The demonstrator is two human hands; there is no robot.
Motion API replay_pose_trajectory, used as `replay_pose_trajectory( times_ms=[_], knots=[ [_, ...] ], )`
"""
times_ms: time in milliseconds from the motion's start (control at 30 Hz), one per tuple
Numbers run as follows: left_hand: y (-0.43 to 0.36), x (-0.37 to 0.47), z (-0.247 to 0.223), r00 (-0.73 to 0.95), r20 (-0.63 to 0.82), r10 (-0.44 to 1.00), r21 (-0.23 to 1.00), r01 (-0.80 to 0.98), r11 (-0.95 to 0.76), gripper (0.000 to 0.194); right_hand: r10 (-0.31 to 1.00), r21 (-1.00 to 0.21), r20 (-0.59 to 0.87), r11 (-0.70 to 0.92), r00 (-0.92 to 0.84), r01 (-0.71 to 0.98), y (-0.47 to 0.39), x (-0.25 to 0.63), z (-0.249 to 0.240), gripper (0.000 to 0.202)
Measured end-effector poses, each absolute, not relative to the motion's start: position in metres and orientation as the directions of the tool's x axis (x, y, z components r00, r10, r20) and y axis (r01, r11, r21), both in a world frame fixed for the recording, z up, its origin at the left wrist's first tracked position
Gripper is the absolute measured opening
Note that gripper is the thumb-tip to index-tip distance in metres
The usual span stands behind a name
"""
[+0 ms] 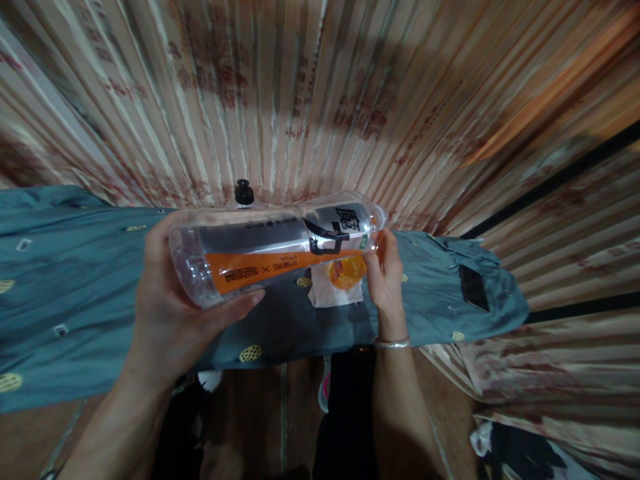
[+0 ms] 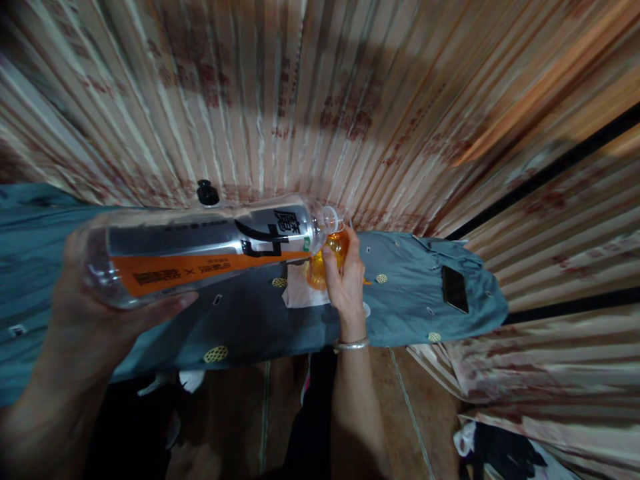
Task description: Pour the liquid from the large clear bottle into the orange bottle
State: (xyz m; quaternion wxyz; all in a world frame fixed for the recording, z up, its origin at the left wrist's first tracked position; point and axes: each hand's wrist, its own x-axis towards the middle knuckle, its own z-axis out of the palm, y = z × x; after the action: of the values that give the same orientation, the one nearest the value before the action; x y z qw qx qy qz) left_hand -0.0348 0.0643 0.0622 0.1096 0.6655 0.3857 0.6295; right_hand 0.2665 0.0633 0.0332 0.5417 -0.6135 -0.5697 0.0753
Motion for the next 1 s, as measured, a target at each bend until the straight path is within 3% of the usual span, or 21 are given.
replay_pose_trajectory(
  times_ms=[733,1000],
  knots=[
    [0.058,-0.039,0.073,-0.052,0.657,0.752,0.720,0.339,-0.606,0.105,0.775,-0.743,0.523,0.211,0.354,0.635,0.063,0.265,0.036,0.064],
    [0.060,-0.035,0.071,-0.055,0.624,0.779,0.758,0.284,-0.587,0.097,0.776,-0.737,0.535,0.236,0.334,0.633,0.063,0.266,0.035,0.061]
  ],
)
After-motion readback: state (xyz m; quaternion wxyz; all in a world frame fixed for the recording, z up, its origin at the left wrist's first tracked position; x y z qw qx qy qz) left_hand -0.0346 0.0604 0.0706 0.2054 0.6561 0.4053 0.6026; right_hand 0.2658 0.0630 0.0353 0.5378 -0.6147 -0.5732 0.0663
